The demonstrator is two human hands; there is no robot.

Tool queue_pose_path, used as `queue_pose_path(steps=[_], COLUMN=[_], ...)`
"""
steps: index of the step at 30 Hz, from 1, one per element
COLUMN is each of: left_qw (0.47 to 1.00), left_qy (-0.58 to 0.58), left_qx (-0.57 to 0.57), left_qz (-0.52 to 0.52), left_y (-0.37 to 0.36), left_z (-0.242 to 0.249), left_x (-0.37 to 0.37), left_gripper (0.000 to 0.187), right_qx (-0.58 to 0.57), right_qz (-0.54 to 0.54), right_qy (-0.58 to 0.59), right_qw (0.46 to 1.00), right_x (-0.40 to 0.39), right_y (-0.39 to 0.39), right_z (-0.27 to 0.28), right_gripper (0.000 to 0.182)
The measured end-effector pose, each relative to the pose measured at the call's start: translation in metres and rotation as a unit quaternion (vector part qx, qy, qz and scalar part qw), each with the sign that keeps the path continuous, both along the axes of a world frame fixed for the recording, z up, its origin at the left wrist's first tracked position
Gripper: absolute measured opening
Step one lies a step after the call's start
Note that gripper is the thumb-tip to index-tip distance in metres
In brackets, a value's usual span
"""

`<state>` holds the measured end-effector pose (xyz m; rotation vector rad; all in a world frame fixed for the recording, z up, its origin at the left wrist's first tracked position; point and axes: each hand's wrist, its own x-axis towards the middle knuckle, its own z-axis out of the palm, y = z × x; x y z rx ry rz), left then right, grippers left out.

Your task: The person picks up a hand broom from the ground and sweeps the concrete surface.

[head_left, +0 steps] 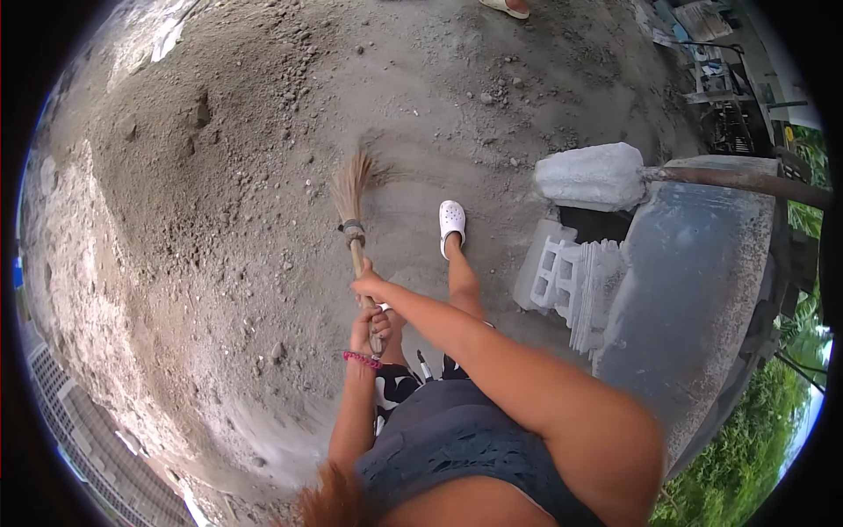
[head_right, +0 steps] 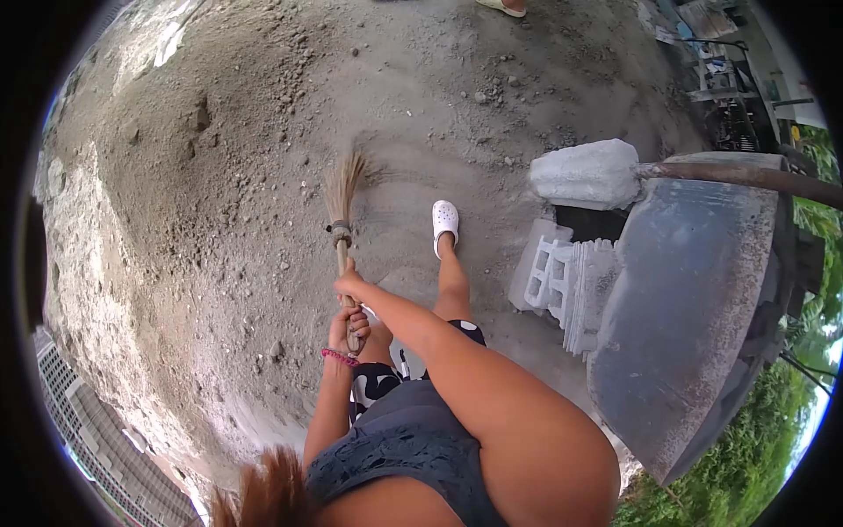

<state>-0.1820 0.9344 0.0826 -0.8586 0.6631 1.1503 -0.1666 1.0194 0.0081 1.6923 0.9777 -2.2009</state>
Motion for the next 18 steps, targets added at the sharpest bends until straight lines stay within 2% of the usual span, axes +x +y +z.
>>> queue_pose_path(steps=[3,5,6,8,10,12,14,16,18], left_qw=[0.996,0.987,0.978,0.979,0.991,0.983,0.961,0.944,0.908], left_qy=[0.050,0.142,0.187,0.191,0.125,0.082,0.050,-0.077,-0.196], left_qx=[-0.010,-0.059,-0.082,-0.064,0.015,0.032,0.033,0.085,0.124], left_qz=[0.066,0.050,0.046,0.029,-0.034,-0.160,-0.269,-0.309,-0.349], left_y=[0.057,0.109,0.132,0.161,0.178,0.202,0.231,0.260,0.287], left_z=[0.024,0.029,0.032,0.038,0.031,0.033,0.040,0.021,0.006], left_x=[0.008,0.039,0.062,0.110,0.154,0.184,0.200,0.202,0.201], left_gripper=[0.016,0.017,0.018,0.017,0.017,0.017,0.012,0.009,0.009], right_qx=[-0.049,-0.086,-0.070,-0.046,-0.014,0.038,0.101,0.120,0.106], right_qz=[0.102,0.157,0.156,0.152,0.040,-0.057,-0.208,-0.292,-0.338], right_qy=[0.119,0.225,0.228,0.232,0.188,0.108,0.050,-0.064,-0.123], right_qw=[0.986,0.958,0.959,0.960,0.981,0.992,0.972,0.947,0.927], right_x=[-0.010,0.003,0.019,0.070,0.129,0.184,0.230,0.262,0.283], right_y=[0.042,0.093,0.115,0.151,0.182,0.207,0.229,0.251,0.260], right_z=[0.015,0.036,0.047,0.069,0.082,0.074,0.063,0.061,0.047], right_gripper=[0.071,0.072,0.072,0.073,0.073,0.071,0.073,0.077,0.077])
